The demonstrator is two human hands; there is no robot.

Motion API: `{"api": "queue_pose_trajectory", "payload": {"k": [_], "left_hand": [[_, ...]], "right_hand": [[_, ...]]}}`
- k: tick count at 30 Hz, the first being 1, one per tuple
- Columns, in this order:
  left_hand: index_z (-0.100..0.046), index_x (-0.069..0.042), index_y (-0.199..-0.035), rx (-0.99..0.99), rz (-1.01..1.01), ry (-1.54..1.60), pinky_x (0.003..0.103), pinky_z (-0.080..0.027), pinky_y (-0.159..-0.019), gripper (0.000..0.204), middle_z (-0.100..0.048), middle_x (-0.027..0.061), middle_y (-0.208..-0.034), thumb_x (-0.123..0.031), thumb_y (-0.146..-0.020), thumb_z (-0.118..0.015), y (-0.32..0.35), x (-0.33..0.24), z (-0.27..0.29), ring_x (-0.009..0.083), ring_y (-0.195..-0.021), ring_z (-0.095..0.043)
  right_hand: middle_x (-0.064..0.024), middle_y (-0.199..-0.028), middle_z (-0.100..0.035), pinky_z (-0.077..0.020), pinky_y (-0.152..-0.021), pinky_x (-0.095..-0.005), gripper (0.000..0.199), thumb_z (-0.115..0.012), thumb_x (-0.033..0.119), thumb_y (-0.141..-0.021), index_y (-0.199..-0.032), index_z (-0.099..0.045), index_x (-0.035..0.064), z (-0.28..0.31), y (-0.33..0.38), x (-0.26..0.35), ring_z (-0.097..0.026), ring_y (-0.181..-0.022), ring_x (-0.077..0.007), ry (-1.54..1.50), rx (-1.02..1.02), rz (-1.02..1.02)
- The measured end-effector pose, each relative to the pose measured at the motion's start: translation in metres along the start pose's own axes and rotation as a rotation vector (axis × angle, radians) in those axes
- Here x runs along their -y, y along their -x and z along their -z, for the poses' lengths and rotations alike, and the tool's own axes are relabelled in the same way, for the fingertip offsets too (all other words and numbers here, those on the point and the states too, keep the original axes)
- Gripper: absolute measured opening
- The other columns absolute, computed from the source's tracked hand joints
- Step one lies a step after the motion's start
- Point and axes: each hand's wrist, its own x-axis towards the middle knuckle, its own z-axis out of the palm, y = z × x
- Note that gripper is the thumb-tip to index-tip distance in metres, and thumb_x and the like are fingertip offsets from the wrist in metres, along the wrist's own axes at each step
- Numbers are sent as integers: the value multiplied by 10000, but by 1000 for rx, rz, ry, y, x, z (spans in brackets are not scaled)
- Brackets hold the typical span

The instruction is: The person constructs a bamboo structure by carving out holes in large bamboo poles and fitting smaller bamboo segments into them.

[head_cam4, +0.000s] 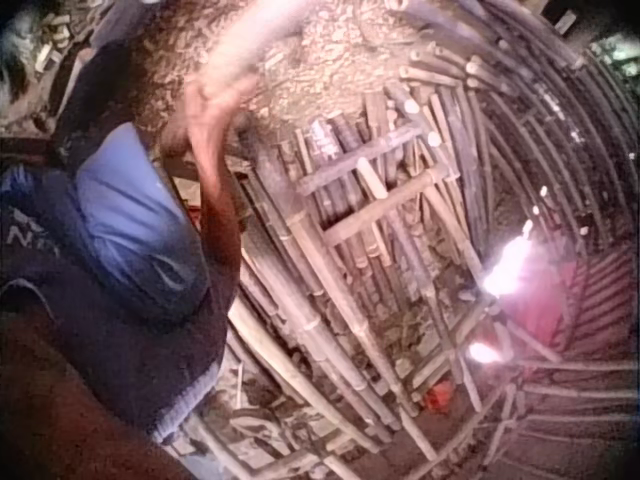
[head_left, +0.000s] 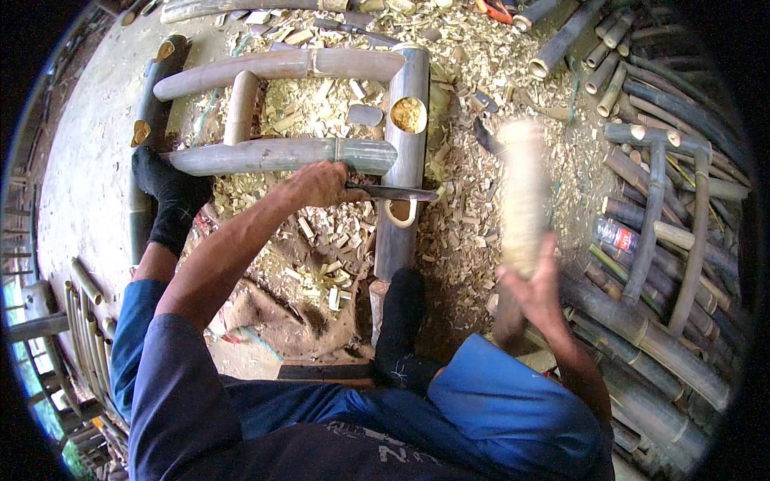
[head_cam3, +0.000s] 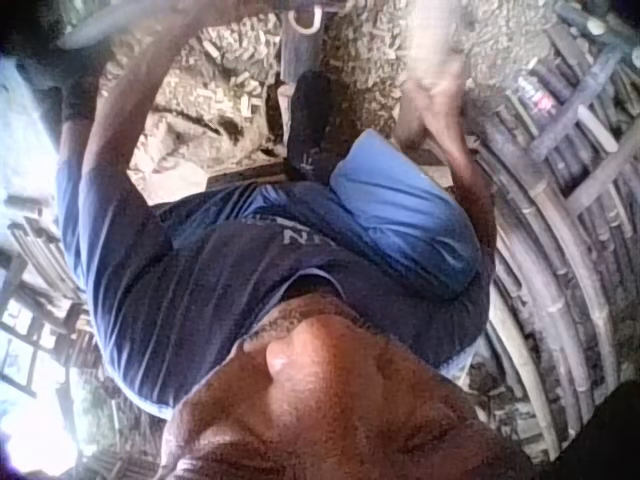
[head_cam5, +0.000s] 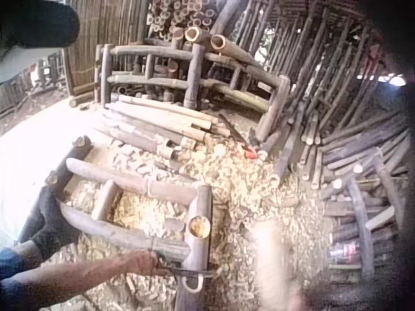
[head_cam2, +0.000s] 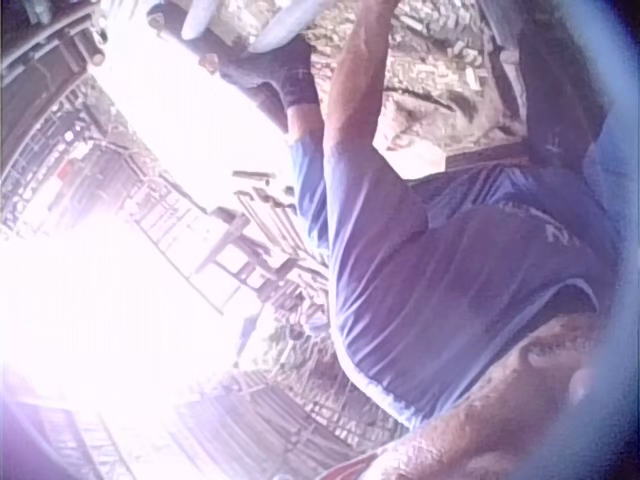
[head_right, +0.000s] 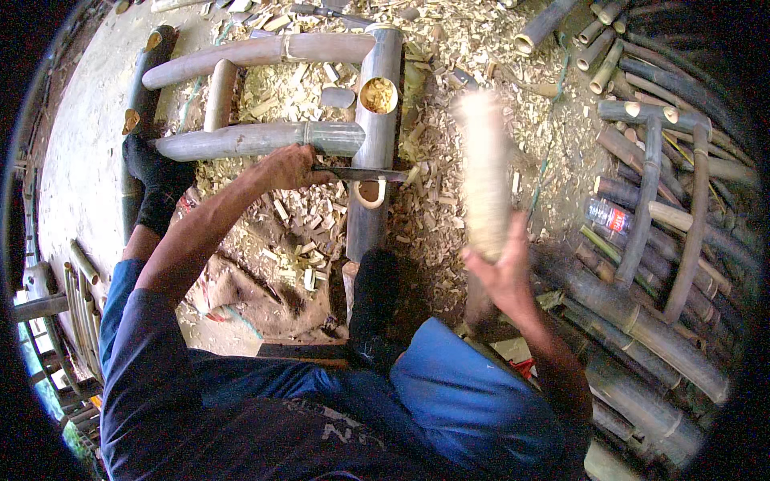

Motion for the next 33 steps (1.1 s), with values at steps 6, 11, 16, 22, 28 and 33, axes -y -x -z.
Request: {"api": "queue_pose_trajectory", "payload": {"k": [6,11,16,22,28,33], "left_hand": [[-711,5,-874,182,68,55,450,-578,-742,723,-701,146,-735,-704,-912,-576,7,-1,20,291,-713,-705],[-681,-98,-1000,-81,-16,-235,469,-585,-665,549,-703,148,-764,-618,-986,-507,34,-19,-13,298,-675,-709],[-657,-105,-929,-429,-88,-52,502,-554,-644,385,-699,132,-783,-486,-964,-613,55,-15,-49,337,-736,-702],[-647,-124,-949,-498,-124,-93,474,-541,-688,248,-627,87,-837,-335,-852,-735,70,-21,-40,321,-812,-672],[-645,-105,-987,-200,-22,-104,484,-572,-676,244,-680,110,-903,-326,-897,-693,83,-29,-41,336,-776,-713],[-628,-82,-1025,-13,84,-221,474,-587,-639,158,-721,158,-857,-190,-1005,-515,79,-33,-39,320,-743,-739]], "right_hand": [[-171,-1325,-553,-441,-1056,-372,1028,-851,169,-727,-1531,-252,-59,22,-13,10,-530,-1249,-262,-213,354,-317],[-60,-1167,-612,-492,-938,-350,789,-784,62,-726,-1430,-429,52,8,-9,-6,-587,-1050,-171,-491,49,-211],[-71,-1139,-621,-512,-900,-344,708,-778,90,-751,-1380,-457,40,7,-10,-14,-600,-1024,-175,-451,91,-214],[-96,-1160,-621,-532,-892,-325,737,-831,187,-779,-1378,-445,0,-1,-7,-25,-609,-1061,-180,-356,139,-92],[-170,-1259,-605,-515,-979,-371,883,-874,256,-740,-1437,-408,-22,-3,-10,-15,-621,-1126,-254,-49,150,-16],[-219,-1236,-598,-532,-990,-423,896,-895,282,-678,-1414,-458,19,10,-23,11,-651,-1060,-324,402,362,131]]}}
